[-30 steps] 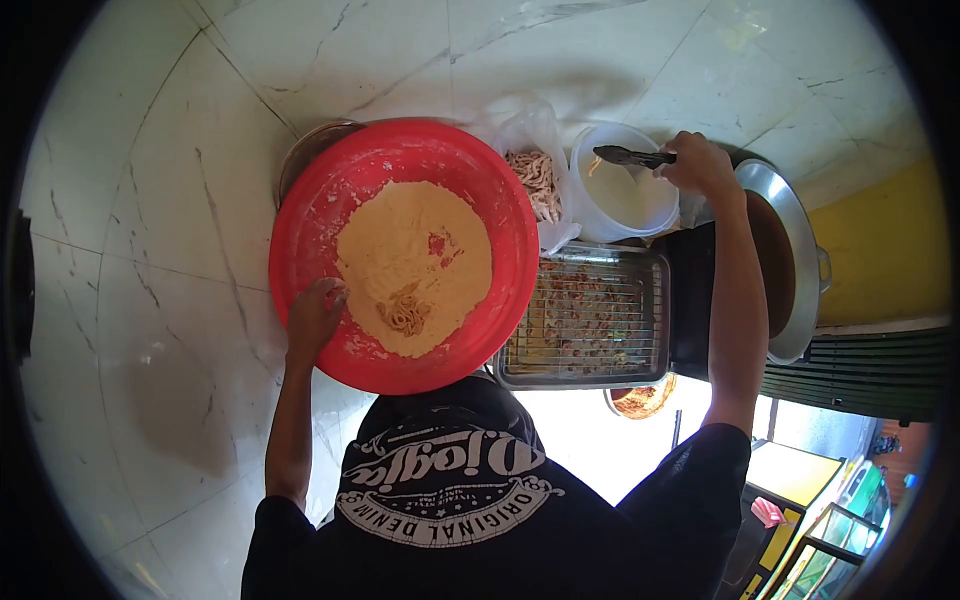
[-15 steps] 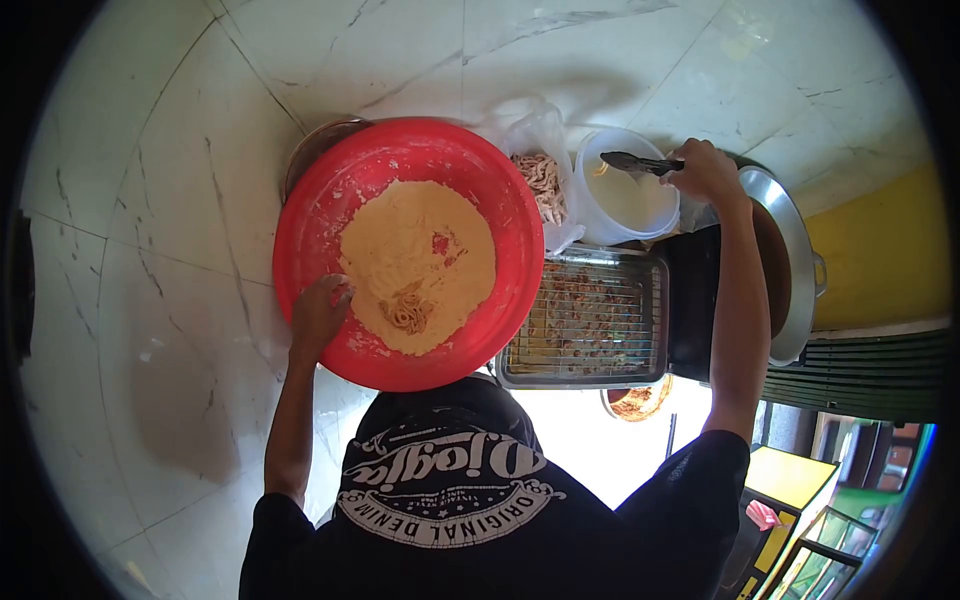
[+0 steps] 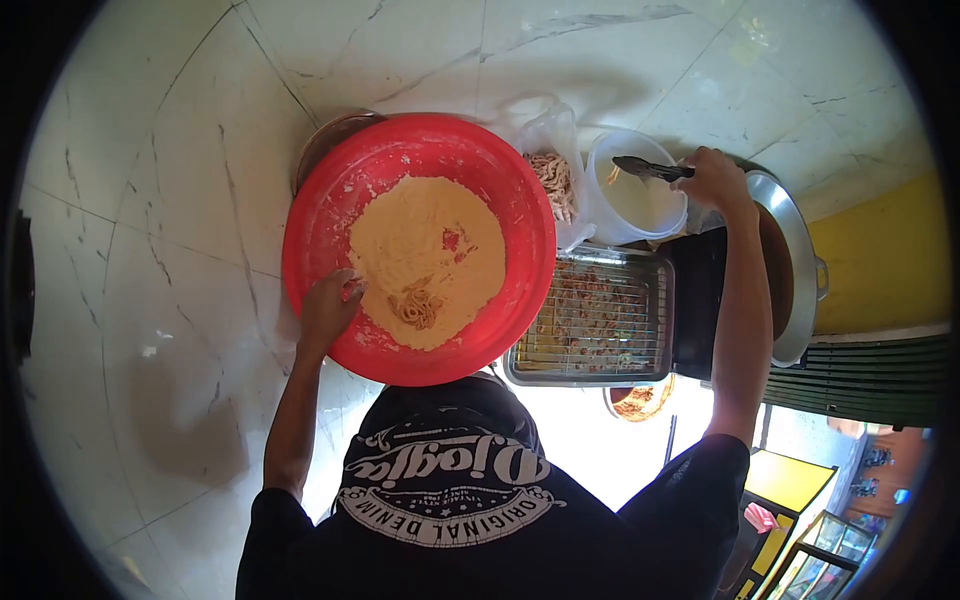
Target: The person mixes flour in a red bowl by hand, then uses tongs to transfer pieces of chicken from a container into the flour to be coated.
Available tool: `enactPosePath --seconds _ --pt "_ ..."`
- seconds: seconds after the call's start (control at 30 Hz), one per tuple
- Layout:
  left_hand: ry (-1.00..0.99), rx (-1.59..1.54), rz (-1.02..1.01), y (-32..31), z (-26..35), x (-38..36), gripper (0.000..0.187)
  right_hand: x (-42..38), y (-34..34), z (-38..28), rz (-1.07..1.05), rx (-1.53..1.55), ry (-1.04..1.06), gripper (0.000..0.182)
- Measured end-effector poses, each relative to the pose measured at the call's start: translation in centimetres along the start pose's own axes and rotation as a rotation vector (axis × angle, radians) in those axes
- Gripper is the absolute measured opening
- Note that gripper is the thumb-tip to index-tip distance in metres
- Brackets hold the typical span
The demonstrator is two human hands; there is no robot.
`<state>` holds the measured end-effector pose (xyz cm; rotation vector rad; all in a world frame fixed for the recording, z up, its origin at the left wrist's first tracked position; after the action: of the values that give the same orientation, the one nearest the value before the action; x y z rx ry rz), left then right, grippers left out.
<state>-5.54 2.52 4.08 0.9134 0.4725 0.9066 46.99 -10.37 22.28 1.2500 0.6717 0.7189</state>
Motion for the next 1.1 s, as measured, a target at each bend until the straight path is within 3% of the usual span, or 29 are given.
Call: enactPosePath --seconds 0.17,0.3,0.67,0.83,1.0,1.1 --pt "-0.003 0.006 -0.003 -0.5 -0.5 0.1 0.028 -1.0 3.6 -0.5 -0.070 -0.019 -0.074 0.052" --pt "-0.002 -0.003 0.005 -0.3 -0.4 0.0 0.027 -0.4 0.7 -0.1 -0.116 -0.030 -0.055 0.050" --pt "0.021 -0.021 -0.029 0.0 0.0 -0.1 0.027 -2.3 2.4 -1.2 -0.025 -0.047 -0.029 0.043" --pt "0.015 -0.028 -0.018 0.0 -0.1 -0.1 0.027 -6.1 7.4 -5.7 0.024 -0.057 0.002 0.042" --pt "0.034 -0.038 -0.037 0.4 0.3 -0.1 0.026 -9.4 6.1 -12.2 -0.050 0.132 0.345 0.031" --pt "-0.006 -0.052 0.023 0.0 -0.2 -0.1 0.026 -10.4 1.8 -16.9 -0.227 0.192 0.524 0.020"
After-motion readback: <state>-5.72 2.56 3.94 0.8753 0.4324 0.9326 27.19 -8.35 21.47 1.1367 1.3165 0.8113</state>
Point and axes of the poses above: each hand's wrist, its own x-axis towards the middle knuckle, its own y-axis out of the back of the hand, z = x × y, the point moved 1 cm from there along x, towards the middle knuckle, and after that the axes turned 2 degrees about -y, right-handed, at the moved point
